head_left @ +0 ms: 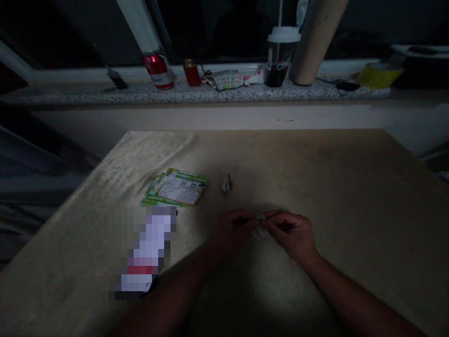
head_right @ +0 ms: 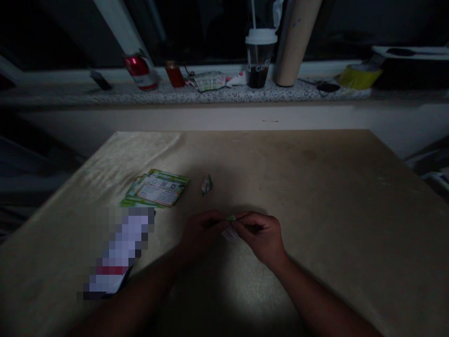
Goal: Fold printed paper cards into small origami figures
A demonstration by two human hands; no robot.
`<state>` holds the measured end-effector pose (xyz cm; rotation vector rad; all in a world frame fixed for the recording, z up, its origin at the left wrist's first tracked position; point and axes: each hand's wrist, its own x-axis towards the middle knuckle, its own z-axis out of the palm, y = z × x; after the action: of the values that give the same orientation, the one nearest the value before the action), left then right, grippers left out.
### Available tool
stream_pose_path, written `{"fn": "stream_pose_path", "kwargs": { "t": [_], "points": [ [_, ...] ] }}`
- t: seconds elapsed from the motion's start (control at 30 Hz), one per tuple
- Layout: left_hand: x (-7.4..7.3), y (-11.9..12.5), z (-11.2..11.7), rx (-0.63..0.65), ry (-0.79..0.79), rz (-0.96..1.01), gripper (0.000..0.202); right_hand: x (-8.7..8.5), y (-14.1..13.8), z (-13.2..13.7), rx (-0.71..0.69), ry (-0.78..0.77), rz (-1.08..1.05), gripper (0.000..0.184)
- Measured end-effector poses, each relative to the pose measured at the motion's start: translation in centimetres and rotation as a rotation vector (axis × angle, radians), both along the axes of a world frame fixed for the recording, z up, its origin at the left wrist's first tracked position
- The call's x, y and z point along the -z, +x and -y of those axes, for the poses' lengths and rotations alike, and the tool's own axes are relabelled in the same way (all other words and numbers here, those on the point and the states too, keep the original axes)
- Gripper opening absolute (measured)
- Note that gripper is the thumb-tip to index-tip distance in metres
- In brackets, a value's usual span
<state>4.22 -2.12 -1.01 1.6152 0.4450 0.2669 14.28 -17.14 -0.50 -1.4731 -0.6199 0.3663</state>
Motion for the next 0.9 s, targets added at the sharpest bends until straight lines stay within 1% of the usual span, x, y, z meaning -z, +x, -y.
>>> {"fn": "stream_pose_path", "kwargs": {
  "t": [0.1,0.27,0.4,0.6,0.73,0.83,0.9],
  "points": [
    [-0.1,0.1,0.0,-0.020,-0.030,0.012,0.020,0.1,0.0,0.1,0.017,-0.005,0.000,0.006],
    [-0.3,0.2,0.2,-0.035,-0.061,0.013,0.017,0.3,0.1,0.2,0.032,-0.005,-0.011,0.012],
    [-0.4,0.3,0.2,-0.039,-0.068,0.010,0.019,0.3,0.4,0.2,0.022,0.006,-0.013,0.014],
    [-0.4,0.4,0.1,-0.042,-0.061,0.019,0.016,0.2,0.5,0.0,0.010,0.014,0.017,0.013],
    [-0.8,0.2,0.1,-0.004,-0.050,0.053,0.018,-0.2,0.2,0.0,-0.003,0.014,0.066,0.011],
    [-1.6,0.1,0.0,0.059,-0.030,0.096,0.019,-0.8,-0.1,0.2,-0.030,0.003,0.116,0.010],
    [-2.3,0.1,-0.3,0.105,0.003,0.125,0.015,-1.3,-0.3,0.4,-0.048,-0.007,0.150,0.009]
  ]
}}
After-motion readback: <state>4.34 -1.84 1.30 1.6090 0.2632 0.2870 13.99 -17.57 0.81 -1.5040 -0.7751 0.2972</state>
